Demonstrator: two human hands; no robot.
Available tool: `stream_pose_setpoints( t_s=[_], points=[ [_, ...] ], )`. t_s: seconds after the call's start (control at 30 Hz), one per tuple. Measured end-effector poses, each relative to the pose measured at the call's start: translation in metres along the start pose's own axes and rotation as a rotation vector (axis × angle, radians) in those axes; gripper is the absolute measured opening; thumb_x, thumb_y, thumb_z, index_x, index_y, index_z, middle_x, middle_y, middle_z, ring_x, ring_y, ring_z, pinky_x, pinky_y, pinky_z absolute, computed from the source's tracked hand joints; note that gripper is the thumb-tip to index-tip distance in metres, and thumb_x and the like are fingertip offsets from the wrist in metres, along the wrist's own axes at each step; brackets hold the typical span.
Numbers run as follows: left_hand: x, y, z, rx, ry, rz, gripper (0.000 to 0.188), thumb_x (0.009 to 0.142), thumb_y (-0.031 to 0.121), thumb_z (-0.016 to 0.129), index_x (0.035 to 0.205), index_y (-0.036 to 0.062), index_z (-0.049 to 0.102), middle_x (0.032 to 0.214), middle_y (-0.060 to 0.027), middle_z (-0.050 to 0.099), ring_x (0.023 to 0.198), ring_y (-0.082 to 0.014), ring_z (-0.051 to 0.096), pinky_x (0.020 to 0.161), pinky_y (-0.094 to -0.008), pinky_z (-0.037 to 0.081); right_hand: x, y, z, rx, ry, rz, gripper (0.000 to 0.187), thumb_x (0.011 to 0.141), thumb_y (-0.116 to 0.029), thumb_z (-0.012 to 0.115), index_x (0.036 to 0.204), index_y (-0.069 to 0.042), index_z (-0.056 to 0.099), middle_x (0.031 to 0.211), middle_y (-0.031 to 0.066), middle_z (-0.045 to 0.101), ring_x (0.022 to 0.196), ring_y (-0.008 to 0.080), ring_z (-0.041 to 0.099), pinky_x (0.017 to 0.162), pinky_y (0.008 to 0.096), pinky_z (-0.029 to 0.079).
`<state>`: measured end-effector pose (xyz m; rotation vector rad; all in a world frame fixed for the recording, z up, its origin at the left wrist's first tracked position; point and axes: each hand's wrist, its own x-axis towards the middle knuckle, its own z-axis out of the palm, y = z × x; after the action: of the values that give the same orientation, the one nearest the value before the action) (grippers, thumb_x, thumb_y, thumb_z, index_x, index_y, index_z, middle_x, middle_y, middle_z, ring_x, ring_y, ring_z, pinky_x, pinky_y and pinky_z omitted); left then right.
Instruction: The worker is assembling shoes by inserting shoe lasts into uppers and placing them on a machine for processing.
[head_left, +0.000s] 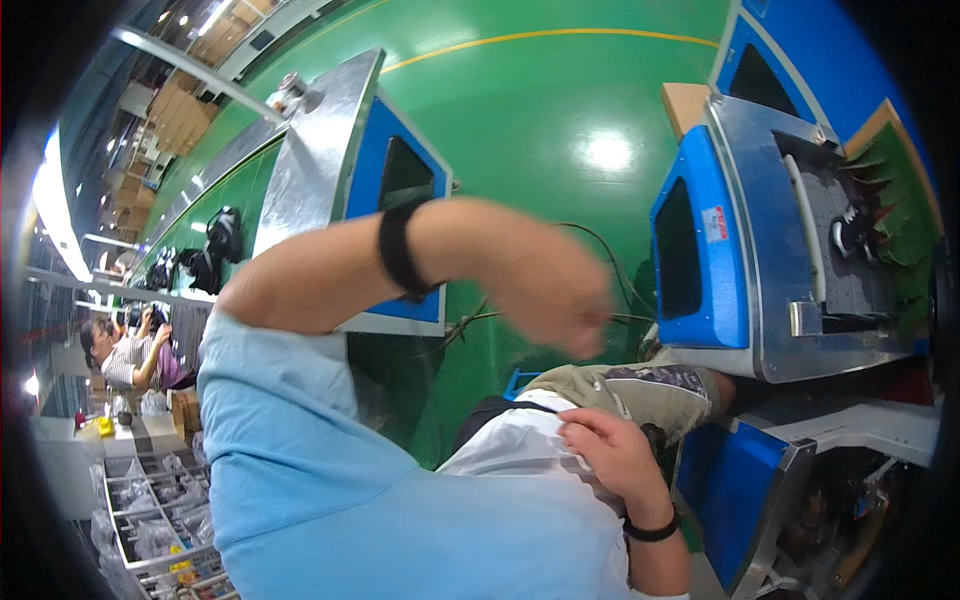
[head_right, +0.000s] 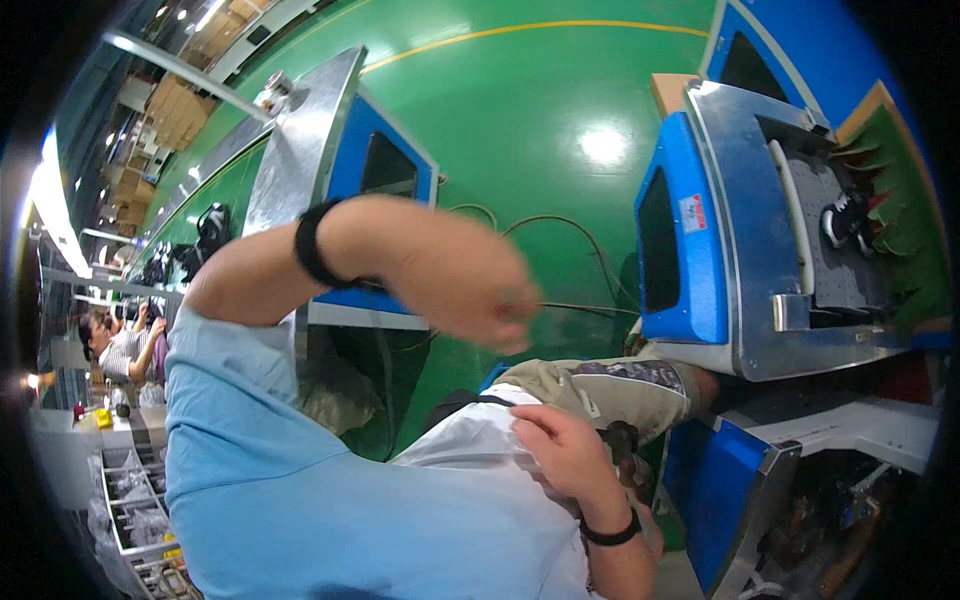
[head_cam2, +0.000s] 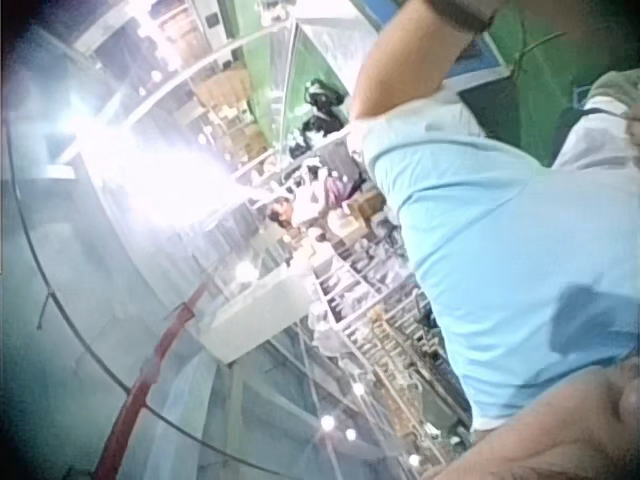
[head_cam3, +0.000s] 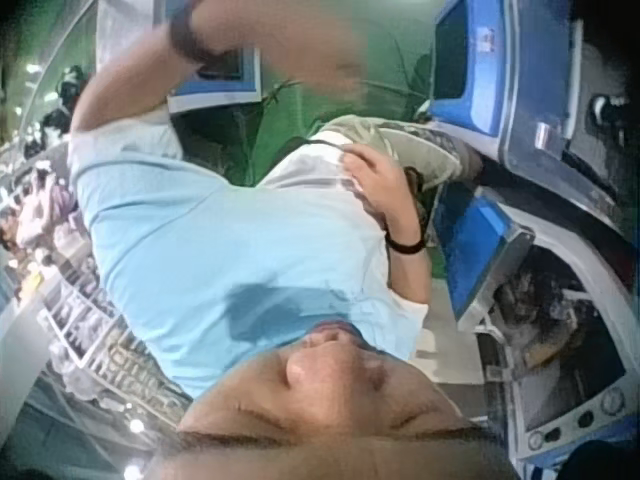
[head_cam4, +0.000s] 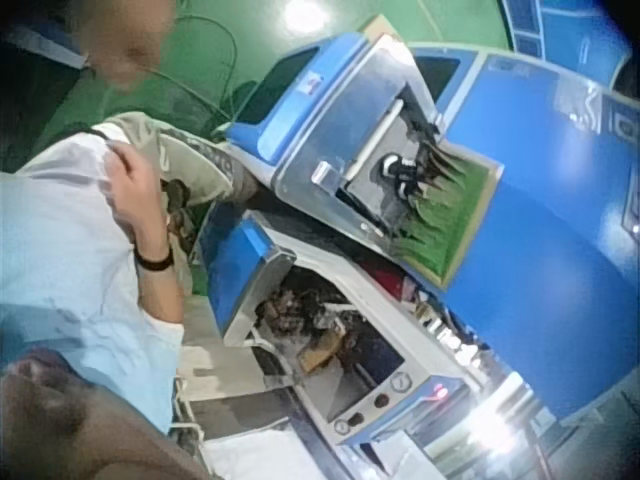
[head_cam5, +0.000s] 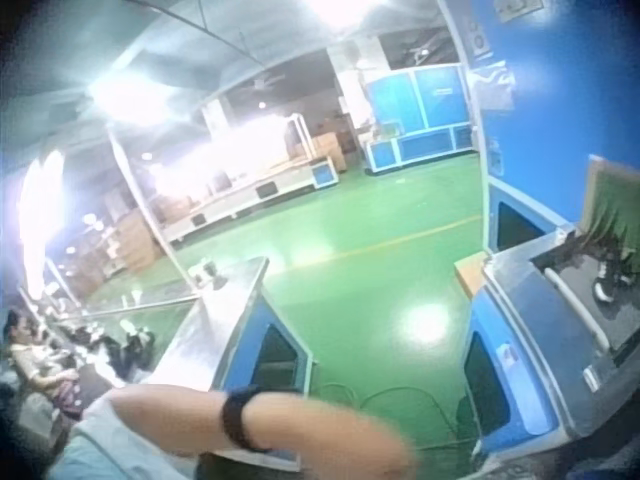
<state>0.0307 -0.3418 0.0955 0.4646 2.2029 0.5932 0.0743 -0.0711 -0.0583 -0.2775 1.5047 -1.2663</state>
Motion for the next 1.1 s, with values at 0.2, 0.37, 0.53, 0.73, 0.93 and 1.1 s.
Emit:
stream_pose_setpoints(
  t_s=[0.2,0.37,0.53,0.73,0.93,1.1],
  points=[
    [0.015,0.027,-0.012,-0.477,-0.250,0.416,0.038,0.097,0.032,0.051,0.088,-0.0018,0.068,0.070,-0.0130,0.066,0.066,-0.0217,0.065,0.063,-0.0389,0.053,0.040,-0.022,0.055,-0.032,-0.592,-0.331,0.043,0.098,-0.022,0.065,0.134,0.001,0.060,0.124,0.0104,0.068,0.101,0.0121,0.065,0.090,0.0269,0.052],
    [0.012,0.061,0.038,0.032,-0.746,0.480,0.043,0.098,0.028,0.046,0.078,-0.0032,0.068,0.076,-0.0163,0.070,0.073,-0.0254,0.068,0.067,-0.0390,0.054,0.048,-0.016,0.084,0.092,-0.651,-0.402,0.062,0.095,-0.034,0.066,0.143,0.000,0.045,0.127,0.0111,0.064,0.105,0.0174,0.063,0.091,0.0298,0.052],
    [0.084,0.091,-0.012,-0.579,-0.235,0.504,0.032,0.096,0.025,0.054,0.089,-0.0033,0.067,0.077,-0.0083,0.067,0.071,-0.0169,0.066,0.065,-0.0306,0.053,0.047,-0.016,0.077,0.173,-0.578,-0.005,0.098,0.096,-0.048,0.067,0.158,0.006,0.013,0.118,0.0083,0.064,0.090,0.0110,0.058,0.076,0.0234,0.050],
    [0.094,0.117,-0.045,-1.237,0.004,0.600,0.022,0.092,0.013,0.054,0.097,-0.0045,0.066,0.080,-0.0123,0.066,0.074,-0.0224,0.070,0.067,-0.0316,0.058,0.026,-0.009,0.052,0.578,-0.581,-0.100,0.100,0.093,-0.032,0.076,0.157,0.010,0.011,0.120,0.0068,0.063,0.078,0.0067,0.055,0.066,0.0215,0.046],
    [0.049,0.124,0.000,0.124,-0.743,0.459,0.030,0.098,0.023,0.053,0.095,-0.0029,0.066,0.082,-0.0272,0.067,0.075,-0.0431,0.063,0.072,-0.0504,0.051,0.052,0.077,0.061,0.722,-0.634,-0.302,0.038,0.096,-0.024,0.071,0.125,-0.001,0.063,0.101,0.0017,0.069,0.080,0.0063,0.059,0.070,0.0211,0.049],
    [0.026,0.036,0.122,0.223,-1.003,0.221,0.030,0.088,0.022,0.059,0.085,-0.0066,0.069,0.086,-0.0291,0.068,0.086,-0.0441,0.066,0.075,-0.0533,0.051,-0.003,0.007,0.038,0.542,-0.405,-0.061,0.018,0.095,-0.018,0.070,0.103,-0.002,0.070,0.088,0.0000,0.069,0.072,0.0057,0.058,0.066,0.0216,0.049]
  ],
)
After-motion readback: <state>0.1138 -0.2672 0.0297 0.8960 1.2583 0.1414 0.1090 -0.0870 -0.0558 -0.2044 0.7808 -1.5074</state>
